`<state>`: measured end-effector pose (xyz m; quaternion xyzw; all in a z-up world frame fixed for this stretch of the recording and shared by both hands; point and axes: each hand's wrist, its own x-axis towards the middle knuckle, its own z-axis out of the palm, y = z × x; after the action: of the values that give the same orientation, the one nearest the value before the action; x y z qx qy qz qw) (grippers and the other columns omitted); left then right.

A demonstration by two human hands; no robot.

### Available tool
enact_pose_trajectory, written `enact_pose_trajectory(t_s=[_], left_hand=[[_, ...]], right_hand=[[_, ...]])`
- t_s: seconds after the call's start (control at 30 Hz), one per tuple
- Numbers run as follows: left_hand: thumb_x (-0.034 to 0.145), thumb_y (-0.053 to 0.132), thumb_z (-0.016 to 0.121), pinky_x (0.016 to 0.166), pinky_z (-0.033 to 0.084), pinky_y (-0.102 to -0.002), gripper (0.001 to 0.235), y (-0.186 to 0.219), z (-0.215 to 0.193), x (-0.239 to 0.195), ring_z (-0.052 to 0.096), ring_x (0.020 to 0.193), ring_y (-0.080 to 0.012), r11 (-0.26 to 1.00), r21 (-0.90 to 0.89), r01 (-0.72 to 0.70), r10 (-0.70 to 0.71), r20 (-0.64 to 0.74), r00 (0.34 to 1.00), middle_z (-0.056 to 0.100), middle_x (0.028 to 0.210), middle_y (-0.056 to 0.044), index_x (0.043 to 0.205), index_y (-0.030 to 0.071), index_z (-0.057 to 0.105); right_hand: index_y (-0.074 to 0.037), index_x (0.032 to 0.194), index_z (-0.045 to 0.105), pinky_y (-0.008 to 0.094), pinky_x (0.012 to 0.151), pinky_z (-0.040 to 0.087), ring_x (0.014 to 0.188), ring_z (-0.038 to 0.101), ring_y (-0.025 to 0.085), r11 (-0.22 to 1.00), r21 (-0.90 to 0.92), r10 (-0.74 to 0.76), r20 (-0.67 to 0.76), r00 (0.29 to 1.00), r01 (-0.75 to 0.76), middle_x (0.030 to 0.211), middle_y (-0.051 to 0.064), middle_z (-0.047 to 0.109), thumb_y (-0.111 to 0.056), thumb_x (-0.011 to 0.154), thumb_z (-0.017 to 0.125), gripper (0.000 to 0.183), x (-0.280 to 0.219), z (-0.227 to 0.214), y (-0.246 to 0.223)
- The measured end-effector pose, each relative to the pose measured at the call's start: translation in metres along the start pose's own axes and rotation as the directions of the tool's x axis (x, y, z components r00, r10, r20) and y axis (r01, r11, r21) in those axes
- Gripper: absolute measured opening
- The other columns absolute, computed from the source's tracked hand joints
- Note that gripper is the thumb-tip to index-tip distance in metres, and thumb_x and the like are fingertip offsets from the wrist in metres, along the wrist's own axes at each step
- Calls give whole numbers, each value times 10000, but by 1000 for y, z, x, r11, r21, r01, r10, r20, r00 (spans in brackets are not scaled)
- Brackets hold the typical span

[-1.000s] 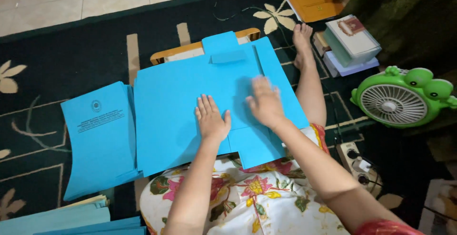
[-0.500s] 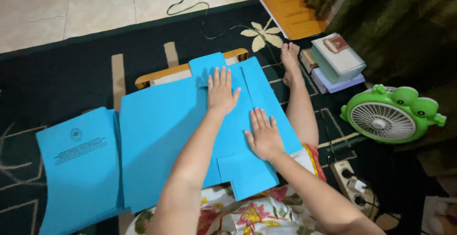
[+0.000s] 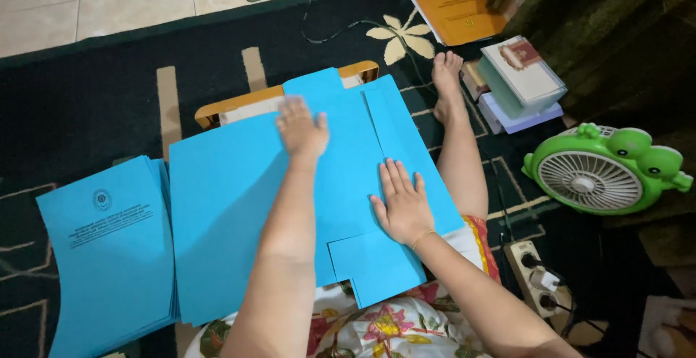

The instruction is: A person sitting on the floor is smoothing out and stacking blue paper folders into organized piles.

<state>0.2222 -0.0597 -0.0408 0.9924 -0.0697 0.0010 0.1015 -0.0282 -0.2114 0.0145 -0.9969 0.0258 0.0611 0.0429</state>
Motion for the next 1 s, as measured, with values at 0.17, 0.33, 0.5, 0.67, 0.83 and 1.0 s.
enact_pose_trajectory(t_s=[0.17, 0.33, 0.5, 0.67, 0.83, 1.0], left_hand=[[1058, 471, 348, 1256, 77, -579, 742, -30, 2, -26, 46, 1591, -365, 998, -54, 23, -24, -9, 1000, 134, 1717, -187, 1630, 19, 211], [1062, 443, 330, 1261, 53, -567, 714, -27, -13, -106, 42, 1589, -366, 996, -78, 37, -36, 11, 999, 122, 1718, -180, 1628, 25, 208], [1053, 406, 333, 1247, 10, -563, 714, -23, -27, -213, 10, 1584, -383, 983, -140, 122, -113, 70, 991, 71, 1716, -198, 1625, 12, 167], [1062, 392, 324, 1223, 14, -580, 697, -35, -38, -298, 8, 1574, -411, 983, -159, 88, -74, 95, 993, 65, 1711, -215, 1623, 12, 163], [1001, 529, 450, 1131, 243, -631, 774, -100, -34, -321, 244, 1518, -468, 973, 66, 223, -215, -112, 970, 320, 1632, -258, 1606, 64, 321], [930, 827, 389, 973, 402, -669, 984, -245, 27, -309, 550, 1333, -461, 738, -134, 662, -658, 76, 749, 574, 1412, -272, 1534, 52, 457]], right_hand=[[-116, 1654, 149, 553, 1231, 60, 1590, 101, 252, 1000, 6, -1, -11, 1000, 1, 1729, 98, 124, -553, 1071, 115, 729, 0, 5, 2], [-119, 1658, 144, 557, 1237, 49, 1592, 92, 250, 1000, 24, -1, -3, 1000, 1, 1733, 93, 113, -555, 1074, 115, 730, 1, 9, 4], [-131, 1661, 140, 543, 1242, 63, 1596, 96, 234, 1000, 9, 18, 16, 1000, -18, 1738, 72, 117, -565, 1066, 85, 739, 0, 5, 2], [-141, 1663, 154, 546, 1249, 61, 1600, 103, 229, 1000, -4, 20, 6, 1000, -20, 1740, 63, 127, -583, 1058, 81, 753, 3, 13, 6], [-142, 1664, 165, 553, 1246, 56, 1601, 103, 233, 1000, 0, -7, -5, 1000, 7, 1740, 68, 136, -598, 1059, 89, 762, 7, 20, 11], [-147, 1665, 179, 540, 1240, 66, 1606, 102, 221, 1000, 0, 7, -30, 1000, -7, 1744, 63, 131, -603, 1054, 98, 766, 9, 24, 12]])
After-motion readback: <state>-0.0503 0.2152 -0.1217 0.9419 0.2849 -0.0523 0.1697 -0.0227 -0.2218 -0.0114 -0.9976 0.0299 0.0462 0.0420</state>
